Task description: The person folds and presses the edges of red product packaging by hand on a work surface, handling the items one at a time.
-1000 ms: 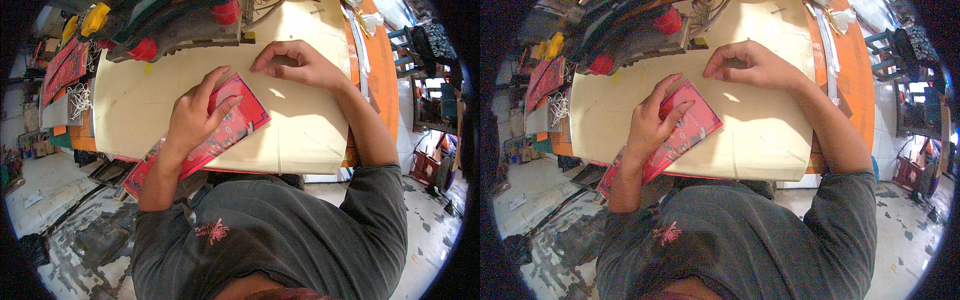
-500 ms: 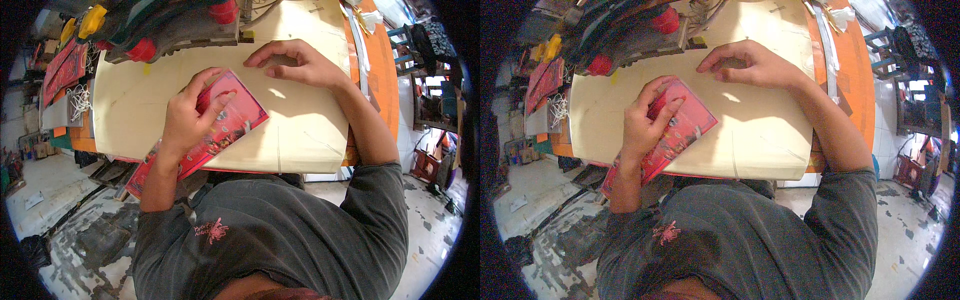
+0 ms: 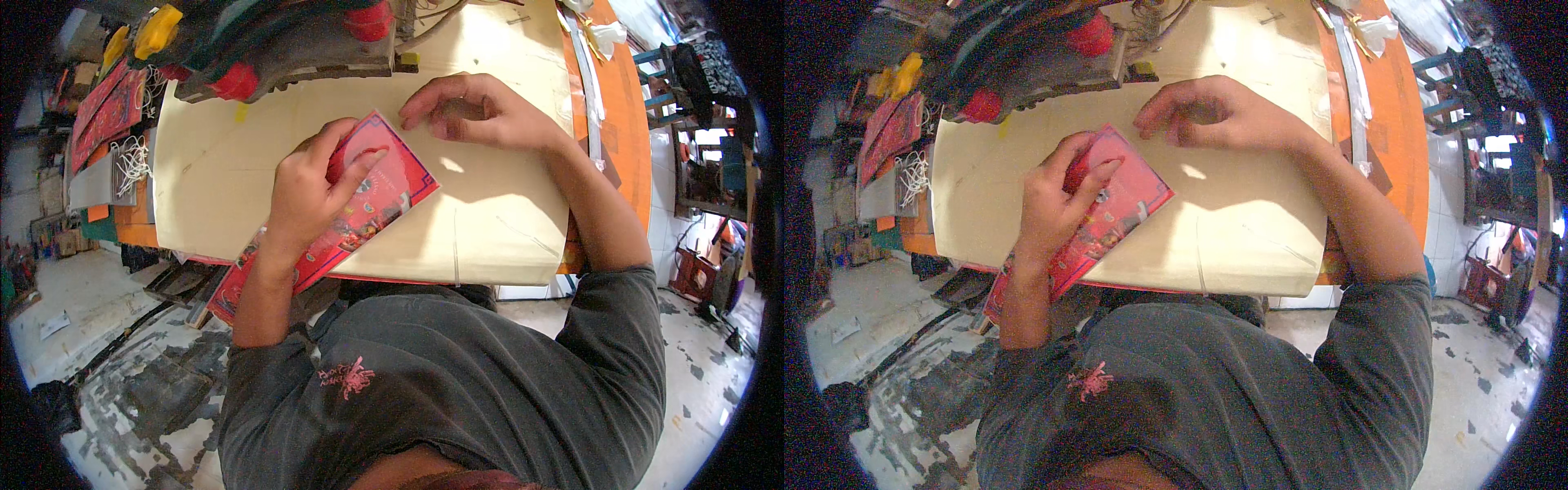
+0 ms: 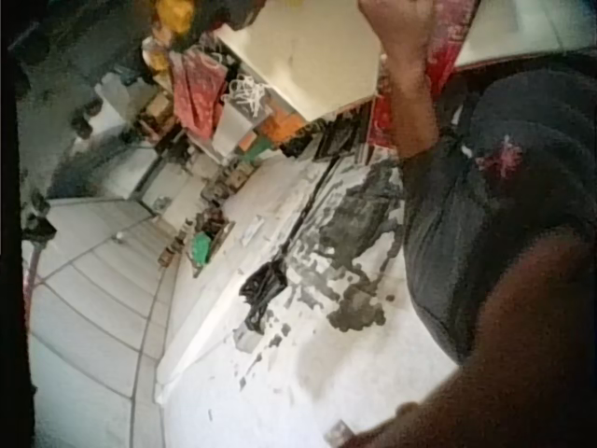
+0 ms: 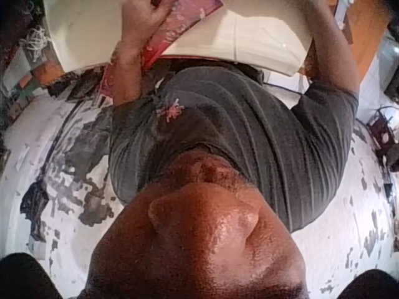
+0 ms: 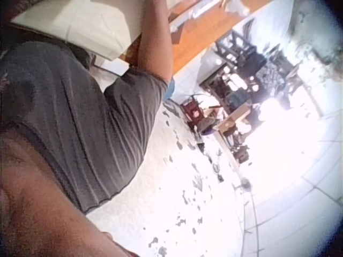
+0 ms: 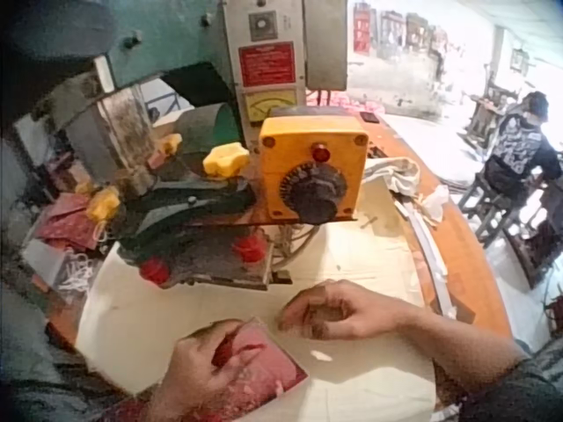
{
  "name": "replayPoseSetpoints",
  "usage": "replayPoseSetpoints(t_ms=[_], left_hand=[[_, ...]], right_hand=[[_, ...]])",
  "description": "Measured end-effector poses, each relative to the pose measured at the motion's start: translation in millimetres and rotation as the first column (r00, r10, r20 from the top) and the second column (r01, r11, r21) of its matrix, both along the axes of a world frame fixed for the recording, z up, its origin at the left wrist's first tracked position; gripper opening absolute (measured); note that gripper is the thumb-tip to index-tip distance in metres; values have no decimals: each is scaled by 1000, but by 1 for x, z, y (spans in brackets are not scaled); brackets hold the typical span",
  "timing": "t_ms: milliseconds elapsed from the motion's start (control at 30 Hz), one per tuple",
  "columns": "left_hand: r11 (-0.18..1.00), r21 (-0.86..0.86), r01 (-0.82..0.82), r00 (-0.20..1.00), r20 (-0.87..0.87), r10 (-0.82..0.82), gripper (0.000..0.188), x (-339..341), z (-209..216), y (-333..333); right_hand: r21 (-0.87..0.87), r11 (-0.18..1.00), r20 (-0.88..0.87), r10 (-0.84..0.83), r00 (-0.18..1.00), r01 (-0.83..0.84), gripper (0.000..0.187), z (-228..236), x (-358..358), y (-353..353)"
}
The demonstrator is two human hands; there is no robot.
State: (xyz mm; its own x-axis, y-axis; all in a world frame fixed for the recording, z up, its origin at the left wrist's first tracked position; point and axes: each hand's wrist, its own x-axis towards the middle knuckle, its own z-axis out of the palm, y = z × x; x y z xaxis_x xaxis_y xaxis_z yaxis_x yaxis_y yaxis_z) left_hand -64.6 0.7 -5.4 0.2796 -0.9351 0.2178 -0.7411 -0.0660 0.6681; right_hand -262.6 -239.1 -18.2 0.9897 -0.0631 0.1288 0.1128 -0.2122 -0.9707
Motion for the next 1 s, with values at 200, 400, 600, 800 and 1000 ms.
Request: replayPoseSetpoints(t_ms=[200,400,600,800,1000], left_hand=[[998,59,-4,999,-32,6,46,-1,-2,-2],[997,72,-10,999,-30,12,46,0,-4,-1],[998,67,-17,999,-29,19,46,0,-3,-1],[999,45,6,1000,-14,-5,46,0,-2,-3],[999,32,5,1000,16,-6,47,1,-6,-2]], right_hand=[[81,997,-94,-3,996,11,59,10,1,11],[-124,988,-90,81,993,-92,68,11,3,10],[-128,987,-46,91,995,-96,67,9,3,9],[-103,989,-63,98,993,-104,58,4,1,5],[-238,964,-67,105,992,-118,36,9,3,5]])
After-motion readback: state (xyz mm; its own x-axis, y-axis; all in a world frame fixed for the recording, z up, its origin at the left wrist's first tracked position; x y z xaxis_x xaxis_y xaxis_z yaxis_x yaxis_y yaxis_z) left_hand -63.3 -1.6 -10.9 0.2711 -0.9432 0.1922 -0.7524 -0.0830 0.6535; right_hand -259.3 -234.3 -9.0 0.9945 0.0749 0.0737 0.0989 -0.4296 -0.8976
